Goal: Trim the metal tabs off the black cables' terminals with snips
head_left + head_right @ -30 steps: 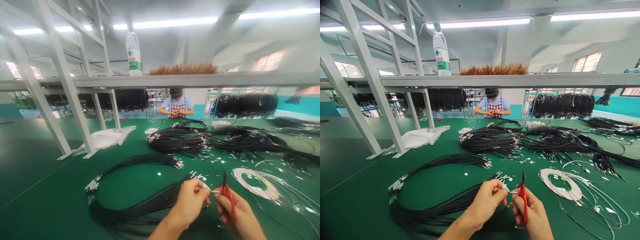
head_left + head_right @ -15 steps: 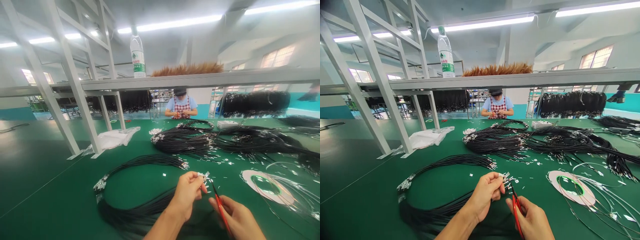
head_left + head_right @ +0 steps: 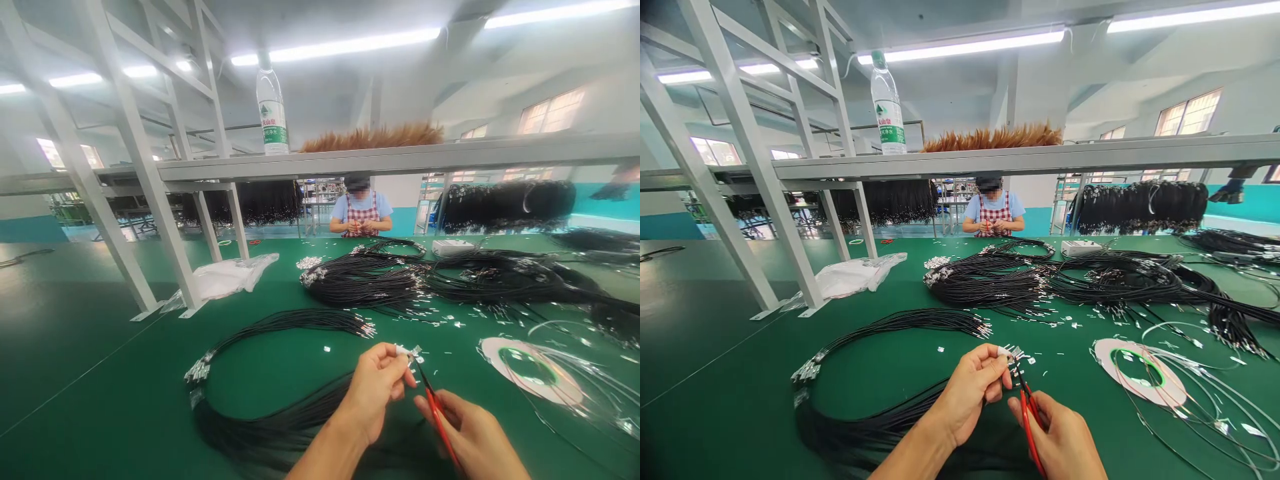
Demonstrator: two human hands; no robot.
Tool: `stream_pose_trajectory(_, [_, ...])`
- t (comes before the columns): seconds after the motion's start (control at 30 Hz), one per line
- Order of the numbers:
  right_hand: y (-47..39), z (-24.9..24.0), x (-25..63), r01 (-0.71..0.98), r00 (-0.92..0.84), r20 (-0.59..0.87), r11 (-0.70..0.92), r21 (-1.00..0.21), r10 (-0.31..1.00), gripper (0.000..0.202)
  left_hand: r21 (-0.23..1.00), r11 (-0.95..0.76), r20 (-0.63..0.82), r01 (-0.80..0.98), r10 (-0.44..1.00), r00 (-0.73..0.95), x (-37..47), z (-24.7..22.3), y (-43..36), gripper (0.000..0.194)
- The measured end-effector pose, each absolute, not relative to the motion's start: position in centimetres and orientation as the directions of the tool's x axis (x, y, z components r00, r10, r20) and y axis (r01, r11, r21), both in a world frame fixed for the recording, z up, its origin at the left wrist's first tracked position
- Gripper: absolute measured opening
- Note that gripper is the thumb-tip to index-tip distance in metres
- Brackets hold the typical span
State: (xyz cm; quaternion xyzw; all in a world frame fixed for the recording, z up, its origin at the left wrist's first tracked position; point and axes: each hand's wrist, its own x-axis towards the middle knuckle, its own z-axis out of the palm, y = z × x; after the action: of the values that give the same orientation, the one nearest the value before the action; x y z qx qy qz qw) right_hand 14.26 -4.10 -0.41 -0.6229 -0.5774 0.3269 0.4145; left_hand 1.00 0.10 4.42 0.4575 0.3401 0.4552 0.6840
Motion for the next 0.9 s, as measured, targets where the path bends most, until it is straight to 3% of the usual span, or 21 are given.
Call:
stream_pose_trajectory(0.33, [-3.9, -1.4, 14.6, 0.499, 0.120, 0.077, 0.007, -0.867, 0.990, 0.044, 0.932, 0.166, -0.049, -0.322, 0.939, 0.342, 1.1, 4.3, 0.0, 0.027])
stream_pose_trajectory(0.6, [-3.6, -2.2, 15.3, 0.687, 0.156, 0.248, 0.075, -0.722, 0.956, 0.044, 0.929, 0.191, -0.071, -0.318, 0.933, 0.352, 1.0, 4.2, 0.1, 0.029])
stream_pose_trajectory(0.8, [-3.3, -1.9, 15.8, 0.657, 0.112, 0.205, 0.082, -0.750, 0.972, 0.042, 0.879, 0.292, -0.108, -0.377, 0.891, 0.440, 0.6, 4.1, 0.5, 0.034])
stream_pose_trajectory(0.9, [-3.5, -0.6, 15.7, 0.505, 0.151, 0.107, 0.017, -0.863, 0.983, 0.044, 0.870, 0.304, -0.106, -0.388, 0.884, 0.455, 0.4, 4.2, 0.6, 0.035])
